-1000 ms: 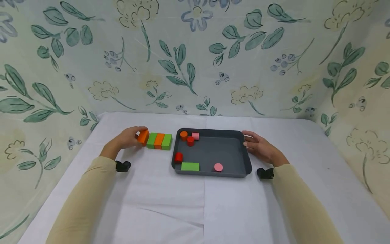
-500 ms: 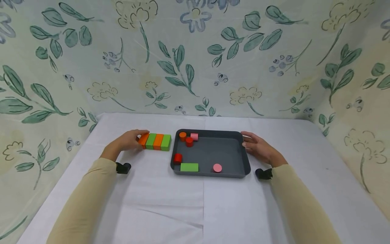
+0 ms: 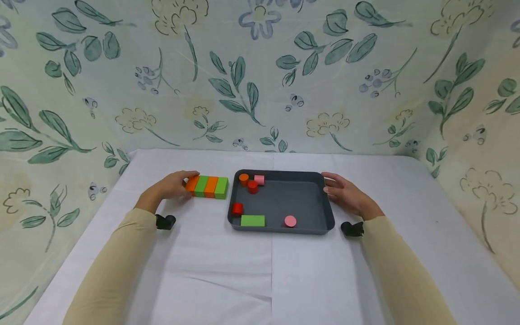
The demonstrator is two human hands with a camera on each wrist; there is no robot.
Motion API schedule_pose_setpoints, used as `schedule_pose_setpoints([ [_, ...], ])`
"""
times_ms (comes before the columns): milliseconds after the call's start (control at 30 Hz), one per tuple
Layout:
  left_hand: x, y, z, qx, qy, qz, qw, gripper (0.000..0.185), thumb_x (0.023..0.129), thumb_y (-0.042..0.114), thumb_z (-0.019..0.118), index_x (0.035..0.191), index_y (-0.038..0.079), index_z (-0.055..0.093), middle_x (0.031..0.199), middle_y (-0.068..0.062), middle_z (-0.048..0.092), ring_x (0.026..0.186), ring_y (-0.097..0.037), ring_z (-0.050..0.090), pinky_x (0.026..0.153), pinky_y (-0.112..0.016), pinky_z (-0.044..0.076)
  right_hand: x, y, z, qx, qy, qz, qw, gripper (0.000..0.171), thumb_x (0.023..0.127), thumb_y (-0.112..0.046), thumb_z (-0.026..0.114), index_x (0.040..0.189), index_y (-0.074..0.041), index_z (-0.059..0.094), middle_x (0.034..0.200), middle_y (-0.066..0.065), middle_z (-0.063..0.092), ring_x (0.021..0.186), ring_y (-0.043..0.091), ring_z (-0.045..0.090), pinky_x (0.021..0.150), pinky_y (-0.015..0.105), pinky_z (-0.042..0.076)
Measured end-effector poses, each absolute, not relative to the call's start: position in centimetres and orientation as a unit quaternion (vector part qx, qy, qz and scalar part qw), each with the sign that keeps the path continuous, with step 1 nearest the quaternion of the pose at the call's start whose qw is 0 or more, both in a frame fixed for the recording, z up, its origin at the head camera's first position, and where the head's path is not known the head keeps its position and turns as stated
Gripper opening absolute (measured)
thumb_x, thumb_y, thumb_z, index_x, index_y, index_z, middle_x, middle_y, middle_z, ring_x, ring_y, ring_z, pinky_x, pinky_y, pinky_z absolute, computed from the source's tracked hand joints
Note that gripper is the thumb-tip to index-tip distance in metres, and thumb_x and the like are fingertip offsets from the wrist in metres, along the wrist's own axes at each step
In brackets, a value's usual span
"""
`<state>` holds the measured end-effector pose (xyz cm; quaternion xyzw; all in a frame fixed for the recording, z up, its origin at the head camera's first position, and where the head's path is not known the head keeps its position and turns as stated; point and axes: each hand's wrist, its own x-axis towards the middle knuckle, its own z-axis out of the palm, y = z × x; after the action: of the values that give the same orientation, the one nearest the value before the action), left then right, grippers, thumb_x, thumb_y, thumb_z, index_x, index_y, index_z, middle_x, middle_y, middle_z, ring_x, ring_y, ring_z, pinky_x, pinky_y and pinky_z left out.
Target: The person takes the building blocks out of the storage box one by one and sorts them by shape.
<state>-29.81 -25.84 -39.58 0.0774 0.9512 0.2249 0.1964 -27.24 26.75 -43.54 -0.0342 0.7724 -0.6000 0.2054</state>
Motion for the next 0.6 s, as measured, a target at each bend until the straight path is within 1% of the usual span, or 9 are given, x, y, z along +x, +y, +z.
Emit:
schedule_pose_setpoints([
  [233,-29.61,-25.72,-39.66,0.076,0.952,0.223,0.195,0.074,0.088,0.008,0.063,0.155,0.016,0.034,0.156,-0.022,0.035,0.126,-0.042,0.043,0.112,-0.06,0.039,-27.24,26.81,-43.53,-0.038,0.766,-0.607,0.208,0.072,0.101,-0.014,0.055,0.16,-0.017,0.014,0.168,0.016,0.008,0.154,0.038,0.015,0.125,0.056,0.016],
  [467,-29.21,-25.6,-39.47,0.063,0.953,0.218,0.198,0.08,0.089,0.008,0.064,0.158,0.017,0.026,0.16,-0.024,0.028,0.137,-0.044,0.034,0.118,-0.063,0.028,-27.27,26.66,-43.43,-0.039,0.769,-0.603,0.207,0.071,0.101,-0.014,0.054,0.16,-0.017,0.014,0.168,0.015,0.007,0.155,0.038,0.015,0.125,0.056,0.017],
  [600,-28.89,-25.72,-38.94,0.069,0.958,0.206,0.188,0.082,0.089,0.012,0.066,0.158,0.013,0.023,0.16,-0.026,0.027,0.14,-0.046,0.031,0.118,-0.064,0.027,-27.36,26.61,-43.31,-0.037,0.77,-0.603,0.206,0.07,0.101,-0.013,0.053,0.159,-0.017,0.014,0.168,0.015,0.007,0.155,0.038,0.015,0.125,0.055,0.017],
])
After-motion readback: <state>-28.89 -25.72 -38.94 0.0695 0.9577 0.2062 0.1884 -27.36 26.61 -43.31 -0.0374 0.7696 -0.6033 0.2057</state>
